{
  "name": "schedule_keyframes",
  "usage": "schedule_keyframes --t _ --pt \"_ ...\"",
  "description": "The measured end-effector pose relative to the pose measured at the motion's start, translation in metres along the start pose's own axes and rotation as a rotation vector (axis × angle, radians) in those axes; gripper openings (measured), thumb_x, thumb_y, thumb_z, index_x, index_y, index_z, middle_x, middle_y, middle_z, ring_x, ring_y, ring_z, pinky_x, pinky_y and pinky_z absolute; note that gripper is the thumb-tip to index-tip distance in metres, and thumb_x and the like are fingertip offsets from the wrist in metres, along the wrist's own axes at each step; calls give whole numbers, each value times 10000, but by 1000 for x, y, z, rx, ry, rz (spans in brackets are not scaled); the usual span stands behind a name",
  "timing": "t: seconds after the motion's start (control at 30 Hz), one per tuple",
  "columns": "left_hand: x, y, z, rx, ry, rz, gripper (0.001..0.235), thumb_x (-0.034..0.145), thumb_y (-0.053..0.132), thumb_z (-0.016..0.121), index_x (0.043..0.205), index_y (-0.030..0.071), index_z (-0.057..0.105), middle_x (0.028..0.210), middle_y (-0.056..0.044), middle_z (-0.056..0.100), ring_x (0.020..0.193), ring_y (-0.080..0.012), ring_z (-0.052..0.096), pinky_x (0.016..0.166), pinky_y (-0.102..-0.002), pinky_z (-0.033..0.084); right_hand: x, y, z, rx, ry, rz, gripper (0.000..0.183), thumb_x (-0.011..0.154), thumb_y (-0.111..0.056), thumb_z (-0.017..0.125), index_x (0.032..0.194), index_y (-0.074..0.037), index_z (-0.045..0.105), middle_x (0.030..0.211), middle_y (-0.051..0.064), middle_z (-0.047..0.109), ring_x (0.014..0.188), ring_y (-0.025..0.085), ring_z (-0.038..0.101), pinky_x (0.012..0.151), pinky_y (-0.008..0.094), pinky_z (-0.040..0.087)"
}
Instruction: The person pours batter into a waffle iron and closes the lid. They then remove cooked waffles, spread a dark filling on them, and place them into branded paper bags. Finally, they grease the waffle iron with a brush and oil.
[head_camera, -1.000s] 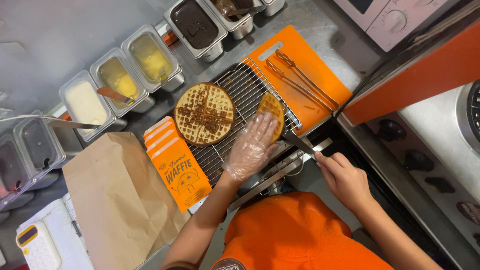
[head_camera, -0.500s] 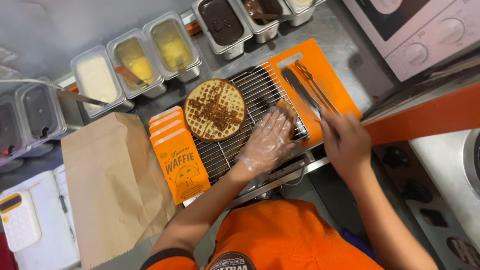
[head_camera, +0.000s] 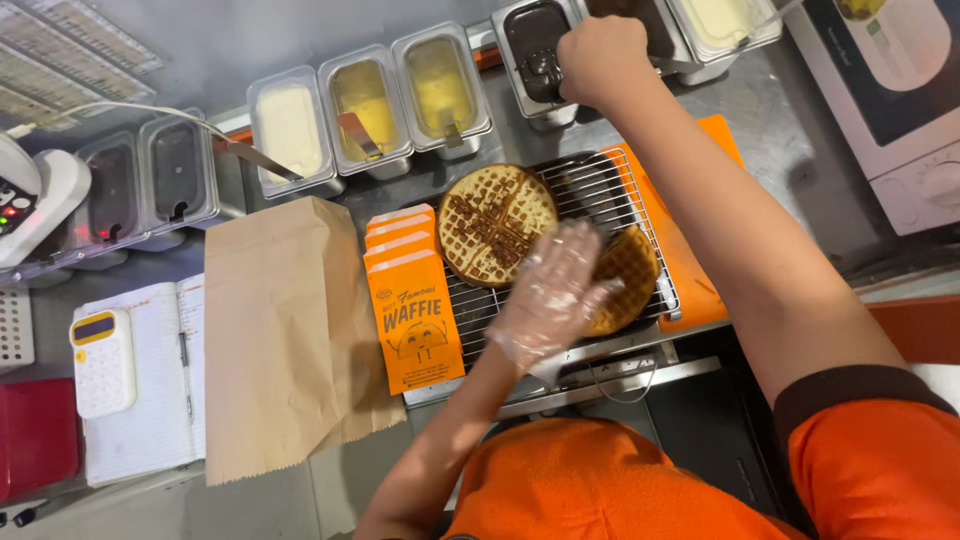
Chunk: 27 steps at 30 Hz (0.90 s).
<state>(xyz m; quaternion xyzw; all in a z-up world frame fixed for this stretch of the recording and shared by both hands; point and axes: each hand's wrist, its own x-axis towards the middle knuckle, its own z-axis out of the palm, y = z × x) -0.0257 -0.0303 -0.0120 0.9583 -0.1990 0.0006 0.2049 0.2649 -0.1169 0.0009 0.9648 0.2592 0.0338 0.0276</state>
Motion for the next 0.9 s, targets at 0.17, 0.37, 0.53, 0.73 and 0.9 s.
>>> schedule_keyframes --t 0.17,0.37,0.53,0.73,0.9 --pt "12 -84 -46 66 203 -295 525 1100 429 441 1420 23 535 1383 -217 646 1342 -393 564 1260 -502 290 -57 15 -23 184 381 -91 432 922 -440 810 1251 -164 764 961 132 714 859 350 688 683 468 529" --pt "59 -134 -72 40 -181 -610 944 764 582 785 1465 29 477 1230 -254 638 1185 -381 601 1068 -486 440 -232 44 0 412 424 268 481 1026 -251 768 1455 -88 621 1307 177 624 1145 404 576 969 511 501" --pt "64 -139 -74 -173 41 -414 651 694 385 916 1201 35 703 1220 -211 649 1065 -312 666 954 -394 541 -313 52 77 398 199 482 612 894 -315 802 1397 -23 612 1174 239 622 1035 453 572 852 536 497" --pt "60 -140 -90 -933 -35 -435 223 912 161 766 1092 31 744 991 -62 740 903 -130 668 813 -296 558 -324 54 100 409 287 446 218 1027 -177 733 1196 -52 673 1118 198 641 1006 402 625 861 481 524" --pt "49 -116 -118 -977 58 -182 211 917 135 765 1094 21 747 1036 -22 730 974 -103 674 888 -268 572 -324 46 10 795 348 226 202 1033 -71 659 1211 19 627 1104 194 612 969 347 622 822 399 510"
